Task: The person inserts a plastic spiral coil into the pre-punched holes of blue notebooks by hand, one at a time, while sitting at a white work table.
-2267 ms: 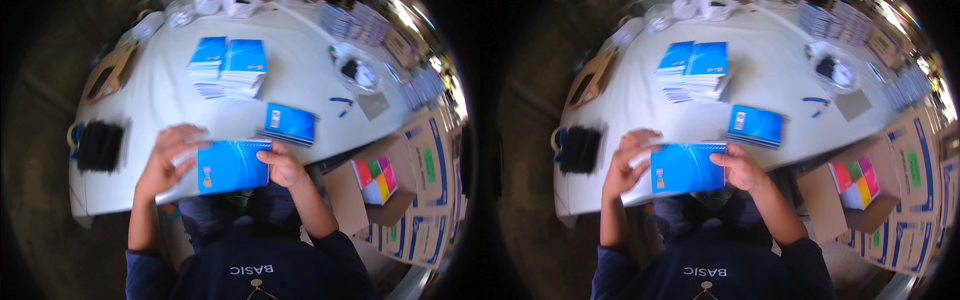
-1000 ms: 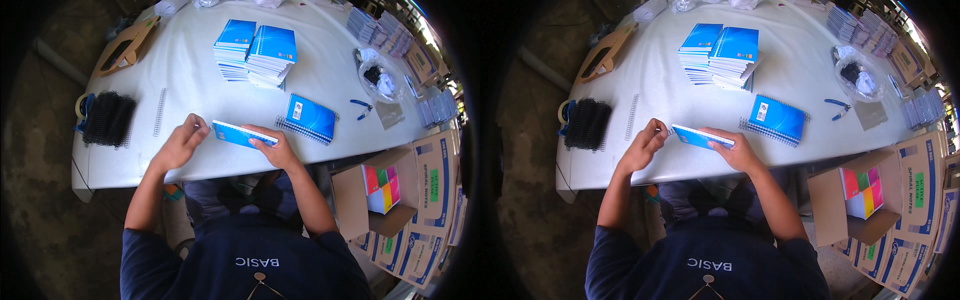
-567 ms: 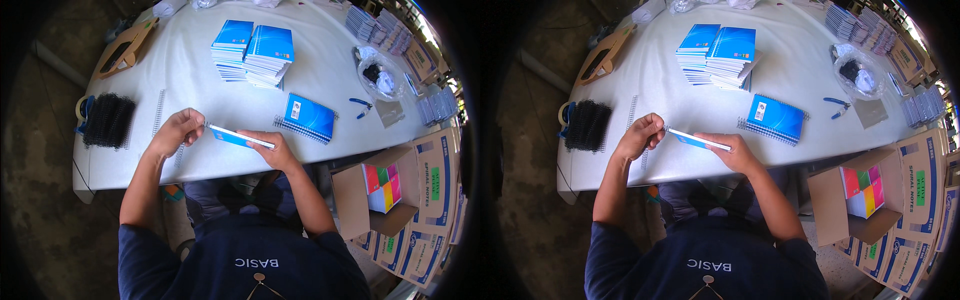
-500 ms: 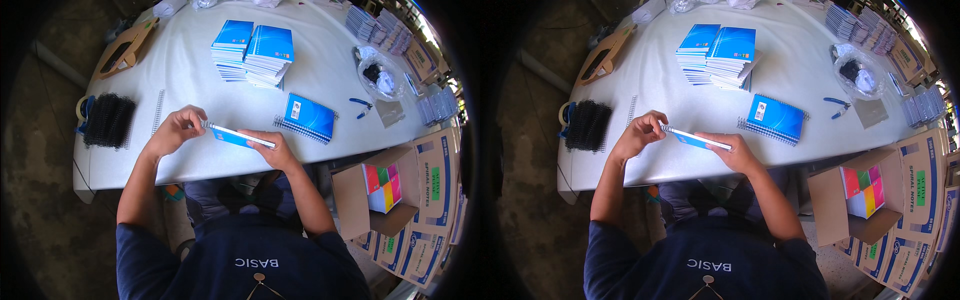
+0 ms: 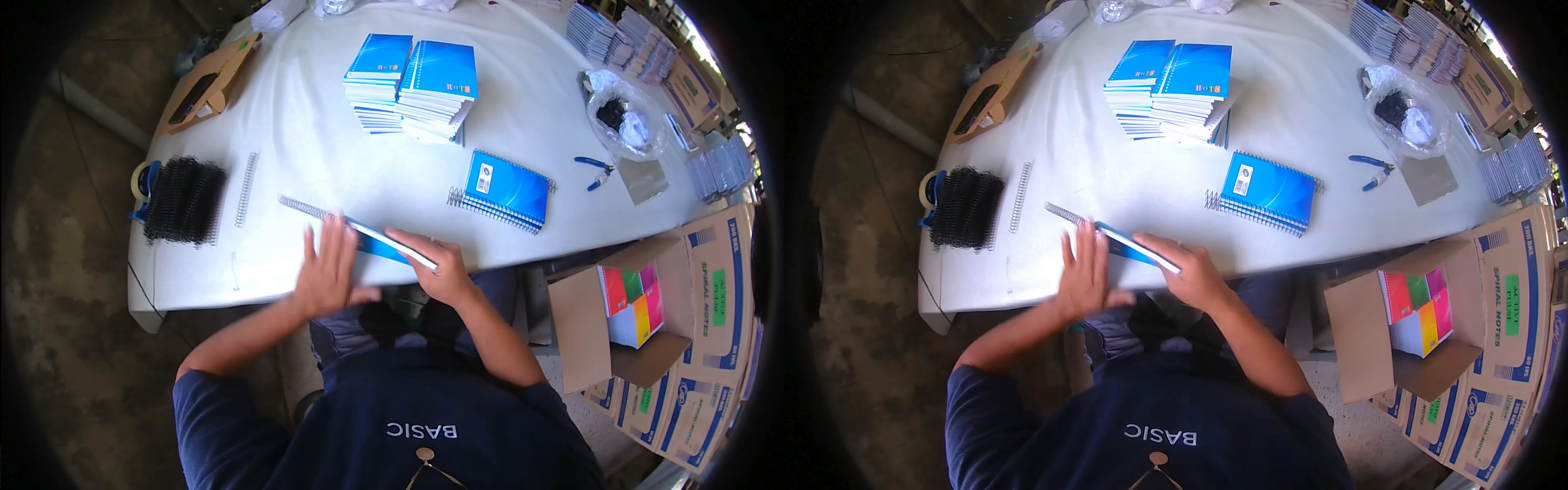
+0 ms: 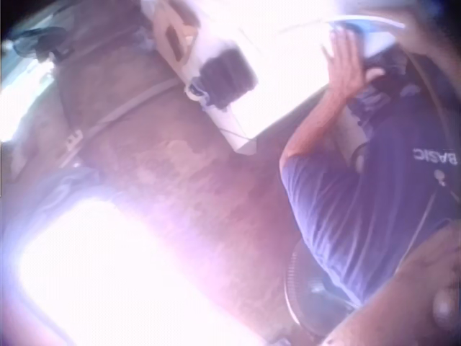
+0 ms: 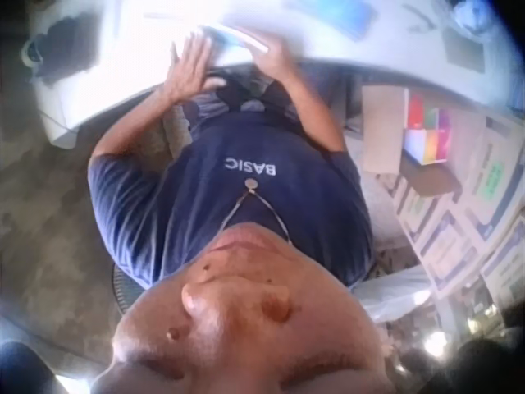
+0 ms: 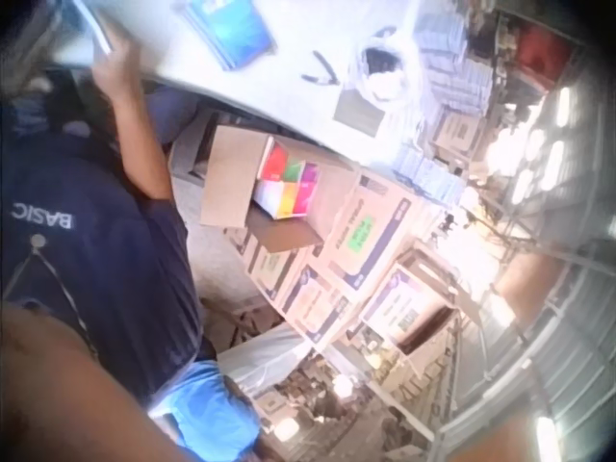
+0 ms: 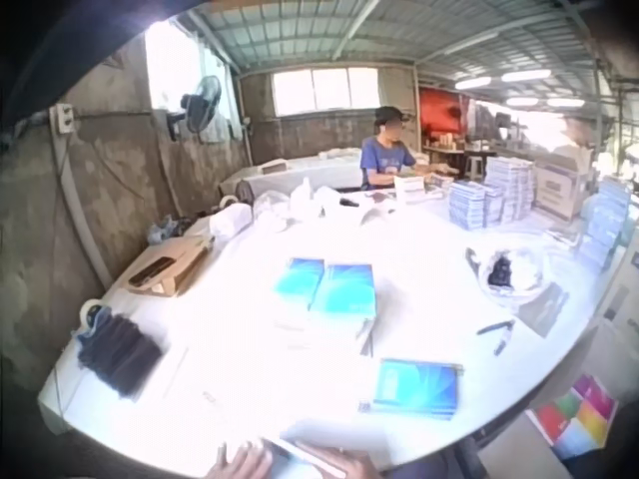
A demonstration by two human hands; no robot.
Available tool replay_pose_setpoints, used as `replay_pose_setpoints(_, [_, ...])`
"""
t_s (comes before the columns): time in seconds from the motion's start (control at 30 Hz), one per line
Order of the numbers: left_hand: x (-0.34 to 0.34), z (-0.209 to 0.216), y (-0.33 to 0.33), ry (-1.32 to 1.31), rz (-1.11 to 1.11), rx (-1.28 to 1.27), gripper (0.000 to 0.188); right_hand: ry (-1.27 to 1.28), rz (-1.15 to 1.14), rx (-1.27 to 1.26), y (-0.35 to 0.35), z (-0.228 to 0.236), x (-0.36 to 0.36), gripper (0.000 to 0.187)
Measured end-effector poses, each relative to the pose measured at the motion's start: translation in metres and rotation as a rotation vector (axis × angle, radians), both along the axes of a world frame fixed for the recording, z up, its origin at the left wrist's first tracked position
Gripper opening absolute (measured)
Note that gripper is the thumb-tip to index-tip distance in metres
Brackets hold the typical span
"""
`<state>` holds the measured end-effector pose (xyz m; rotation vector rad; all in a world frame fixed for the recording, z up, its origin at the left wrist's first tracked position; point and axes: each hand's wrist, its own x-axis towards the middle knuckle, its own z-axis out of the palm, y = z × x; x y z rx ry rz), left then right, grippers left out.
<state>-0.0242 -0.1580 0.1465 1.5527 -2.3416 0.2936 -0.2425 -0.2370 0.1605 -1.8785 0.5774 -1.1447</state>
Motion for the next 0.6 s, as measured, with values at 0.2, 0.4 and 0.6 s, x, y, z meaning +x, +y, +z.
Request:
replay_pose_setpoints(0.2, [0.009, 0.031, -0.025, 0.000, 0.259, -0.357, 0.112, 0.021, -0.012, -0.068, 0.019, -0.008, 0.004, 0.040])
replay_pose_setpoints(0.4, [-0.004, -0.001, 0.015, -0.145, 0.052, -0.311, 0.111, -0.008, -0.051, -0.175, 0.028, -0.008, 0.011, 0.044])
replay_pose_setpoints(0.6, [-0.009, -0.042, 0.030, 0.042, 0.017, -0.105, 0.108, -0.083, -0.068, -0.094, 0.037, -0.012, 0.009, 0.040])
